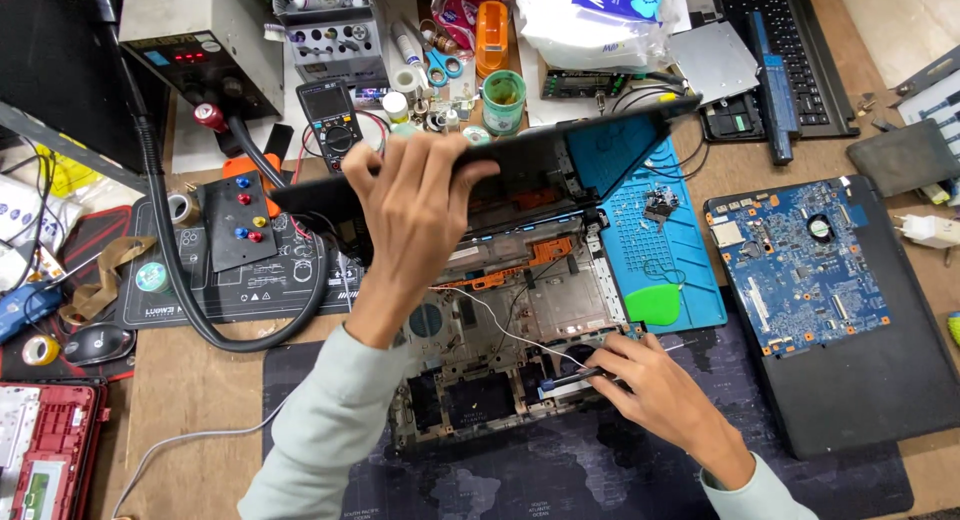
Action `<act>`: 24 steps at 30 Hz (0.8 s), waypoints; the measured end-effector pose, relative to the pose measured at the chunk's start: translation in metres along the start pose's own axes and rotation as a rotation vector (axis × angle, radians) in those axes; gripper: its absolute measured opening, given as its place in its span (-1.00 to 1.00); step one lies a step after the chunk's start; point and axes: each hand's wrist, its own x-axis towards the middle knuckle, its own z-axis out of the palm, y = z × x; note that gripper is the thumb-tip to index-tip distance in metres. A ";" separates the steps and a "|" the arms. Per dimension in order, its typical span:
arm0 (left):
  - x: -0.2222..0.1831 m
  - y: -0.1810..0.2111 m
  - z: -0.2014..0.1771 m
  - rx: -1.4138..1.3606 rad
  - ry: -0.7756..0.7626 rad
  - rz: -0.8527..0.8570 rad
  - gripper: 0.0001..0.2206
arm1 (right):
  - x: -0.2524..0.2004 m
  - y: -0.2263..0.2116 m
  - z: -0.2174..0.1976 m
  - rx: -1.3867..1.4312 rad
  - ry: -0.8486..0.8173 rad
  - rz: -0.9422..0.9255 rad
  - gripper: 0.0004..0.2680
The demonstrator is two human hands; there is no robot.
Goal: Disassembling and repairing a laptop computer by manipulating the screen and internal components with tools
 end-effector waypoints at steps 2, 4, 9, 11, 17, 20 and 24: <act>0.006 -0.006 0.003 0.005 0.005 0.017 -0.77 | 0.000 0.001 0.000 -0.003 -0.001 -0.006 -0.93; 0.008 -0.006 0.005 0.008 0.010 0.035 -0.77 | 0.000 0.004 0.000 -0.006 -0.001 -0.011 -0.94; 0.000 -0.006 0.008 0.075 -0.030 0.036 -0.73 | 0.002 0.007 -0.001 0.004 -0.019 0.040 -0.93; 0.003 0.000 -0.001 0.080 -0.033 0.038 -0.75 | 0.002 0.010 -0.002 -0.003 -0.007 0.030 -0.92; 0.002 0.010 -0.019 0.081 -0.084 0.049 -0.77 | 0.000 0.013 -0.018 0.053 0.001 0.122 -0.86; -0.001 -0.001 -0.026 0.094 -0.136 0.083 -0.72 | 0.003 0.017 -0.030 0.090 0.061 0.144 -0.78; 0.008 -0.018 -0.065 0.023 -0.252 0.013 -0.71 | 0.004 0.010 -0.064 0.259 0.189 0.222 -0.74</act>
